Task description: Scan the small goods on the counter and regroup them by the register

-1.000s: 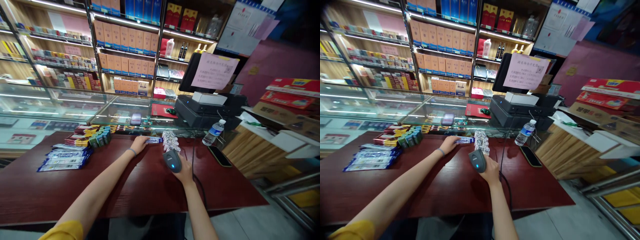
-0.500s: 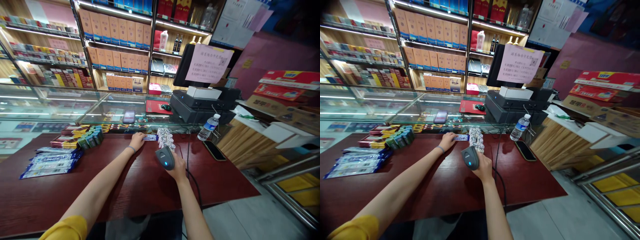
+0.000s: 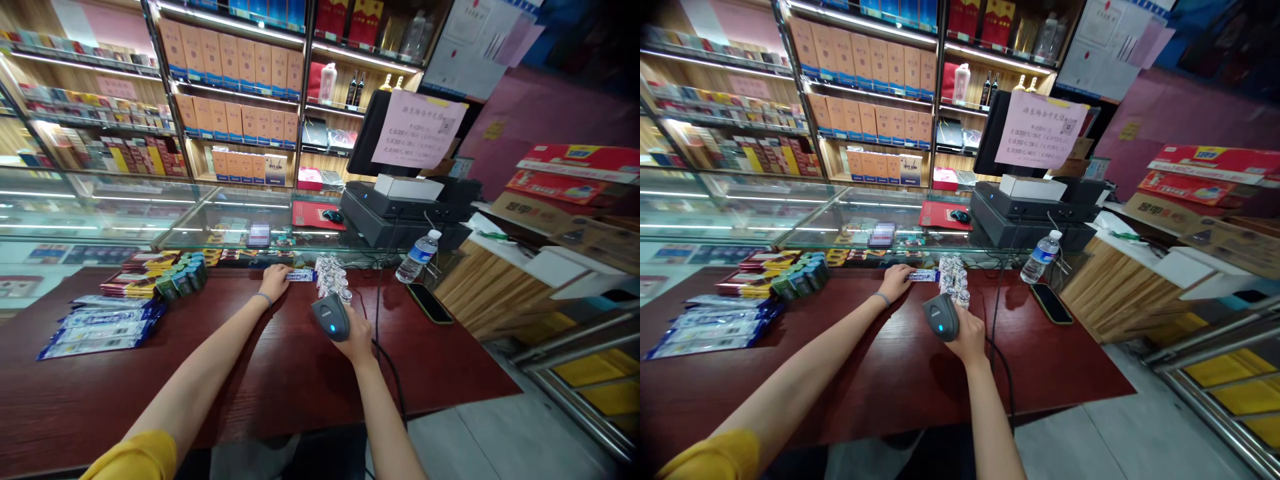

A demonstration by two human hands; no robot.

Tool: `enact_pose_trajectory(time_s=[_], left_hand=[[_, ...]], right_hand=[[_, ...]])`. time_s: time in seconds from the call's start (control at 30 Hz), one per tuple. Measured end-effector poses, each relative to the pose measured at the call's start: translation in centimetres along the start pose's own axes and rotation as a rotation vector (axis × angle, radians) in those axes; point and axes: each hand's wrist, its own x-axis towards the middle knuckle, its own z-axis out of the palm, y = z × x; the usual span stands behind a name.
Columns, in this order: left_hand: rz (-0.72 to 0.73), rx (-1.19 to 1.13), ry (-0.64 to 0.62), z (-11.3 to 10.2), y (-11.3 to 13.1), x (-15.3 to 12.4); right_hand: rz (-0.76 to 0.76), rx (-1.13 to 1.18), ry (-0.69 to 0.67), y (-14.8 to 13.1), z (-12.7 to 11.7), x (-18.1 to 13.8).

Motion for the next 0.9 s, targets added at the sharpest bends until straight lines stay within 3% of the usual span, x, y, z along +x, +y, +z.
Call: enact_pose_trajectory(time_s=[0.27, 0.47, 0.67, 0.9], left_hand=[[0.018, -0.088, 0.078, -2.3, -0.4, -1.9], [0.068, -0.15, 0.188, -6.9, -2.0, -5.6], [0.053, -0.153, 0.283, -12.2, -4.7, -10.6], [-0.05, -0.101, 0.372, -16.9, -8.5, -17.2]], right_hand=[[0.004, -0.002, -0.002, -0.3, -0.1, 0.1], [-0.058, 0.008, -0.039, -0.7, 0.4, 0.5], [-0.128, 0.073, -0.065, -3.8, 1.9, 2.4], [-0.18, 0.155, -0.039, -8.8, 4.5, 4.1]])
